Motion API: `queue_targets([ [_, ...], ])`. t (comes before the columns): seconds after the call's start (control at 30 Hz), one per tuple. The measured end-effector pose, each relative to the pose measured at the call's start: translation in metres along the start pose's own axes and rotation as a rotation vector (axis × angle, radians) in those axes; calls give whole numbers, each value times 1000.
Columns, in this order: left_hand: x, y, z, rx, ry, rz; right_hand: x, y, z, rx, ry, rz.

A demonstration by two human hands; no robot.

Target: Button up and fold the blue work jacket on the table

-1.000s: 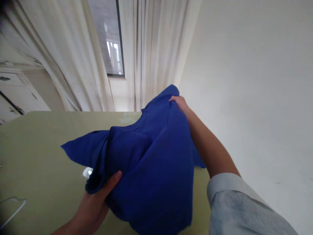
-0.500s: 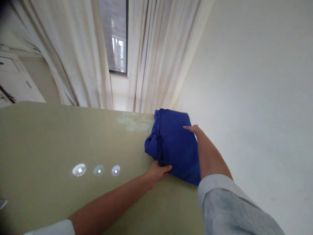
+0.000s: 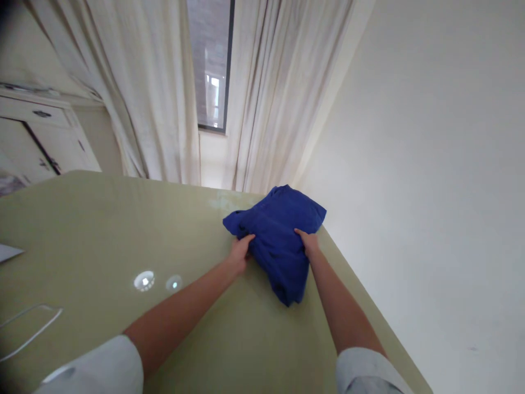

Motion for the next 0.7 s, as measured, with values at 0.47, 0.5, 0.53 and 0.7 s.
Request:
queue_targets([
  [0.47,-302,-295,-12,710,-966,1075,279,142,-218,-369,941,190],
  [0.5,-302,-279,1,680,-895,1214,270,148,-203,-460,870,141],
  [0.53,-300,-257,17,630,-791,1318,259,151,-182,-514,759,90],
  [0.7,-304,-172,65,588,-679,1443,228,129,-110,-539,340,-155],
])
Point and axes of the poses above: each hand's wrist, its own z-axis towards the middle knuckle, its own x-axis out of the palm, y = z × x, the point moved 7 cm from there along z, towards the middle knuckle, and after that the axes turned 9 degrees about -x, right-handed, at the moved point
